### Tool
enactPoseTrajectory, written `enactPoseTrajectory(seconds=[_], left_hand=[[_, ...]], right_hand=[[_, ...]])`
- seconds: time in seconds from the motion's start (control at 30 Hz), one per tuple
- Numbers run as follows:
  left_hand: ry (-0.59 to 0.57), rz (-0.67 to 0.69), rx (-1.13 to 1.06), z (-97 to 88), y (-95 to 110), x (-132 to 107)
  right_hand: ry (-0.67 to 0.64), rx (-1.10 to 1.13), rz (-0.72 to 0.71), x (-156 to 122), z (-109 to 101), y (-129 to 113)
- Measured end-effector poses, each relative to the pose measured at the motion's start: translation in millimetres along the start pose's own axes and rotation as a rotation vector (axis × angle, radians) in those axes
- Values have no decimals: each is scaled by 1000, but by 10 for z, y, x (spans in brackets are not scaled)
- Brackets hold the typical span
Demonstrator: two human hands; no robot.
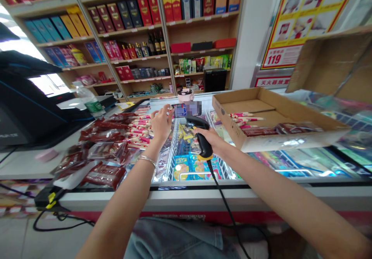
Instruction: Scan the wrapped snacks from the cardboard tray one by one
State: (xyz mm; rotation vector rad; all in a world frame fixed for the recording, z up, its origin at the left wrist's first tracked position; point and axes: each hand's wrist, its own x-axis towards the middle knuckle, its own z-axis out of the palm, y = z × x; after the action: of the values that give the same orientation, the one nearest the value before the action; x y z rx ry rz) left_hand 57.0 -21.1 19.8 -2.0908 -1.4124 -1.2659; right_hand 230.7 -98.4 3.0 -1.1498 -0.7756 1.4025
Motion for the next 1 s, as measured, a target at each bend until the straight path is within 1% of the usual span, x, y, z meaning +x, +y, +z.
enactPoseTrajectory(seconds=[0.2,0.37,0.43,0.5,0.57,0.6,0.67,0.73,0.77,0.8,0.83,0.9,0.97,1.0], left_hand=[[-9,21,1,9,-2,-9],[-10,2,-48,13,-10,-10],[2,5,-67,8,-7,3],[19,11,-86,8,1,21],[19,6,-113,18,10,36],[-8,9,-137,27,13,39],[-117,38,-195,48,14,32],[-237,75,-239,64,13,15],[-267,82,-255,69,15,7],[-272,73,-272,73,24,3],[-255,44,-300,77,42,7],[-175,-64,-403,101,123,41],[-93,-177,-539,160,288,108],[-71,-208,-606,206,407,145]], right_hand=[[-4,1,-2,-24,11,-15],[-5,-40,-11,-25,11,-1],[-47,-77,-75,-54,22,-51],[-112,-100,-197,-120,17,-184],[-139,-105,-330,-225,-38,-409],[-127,-105,-384,-285,-98,-549],[-54,-117,-458,-401,-305,-853],[63,-139,-520,-481,-636,-1141],[145,-164,-552,-503,-842,-1264],[210,-190,-556,-515,-1069,-1368],[253,-228,-516,-518,-1310,-1452],[383,-318,-466,-513,-1799,-1560],[507,-370,-397,-515,-2241,-1601],[558,-361,-362,-522,-2425,-1603]])
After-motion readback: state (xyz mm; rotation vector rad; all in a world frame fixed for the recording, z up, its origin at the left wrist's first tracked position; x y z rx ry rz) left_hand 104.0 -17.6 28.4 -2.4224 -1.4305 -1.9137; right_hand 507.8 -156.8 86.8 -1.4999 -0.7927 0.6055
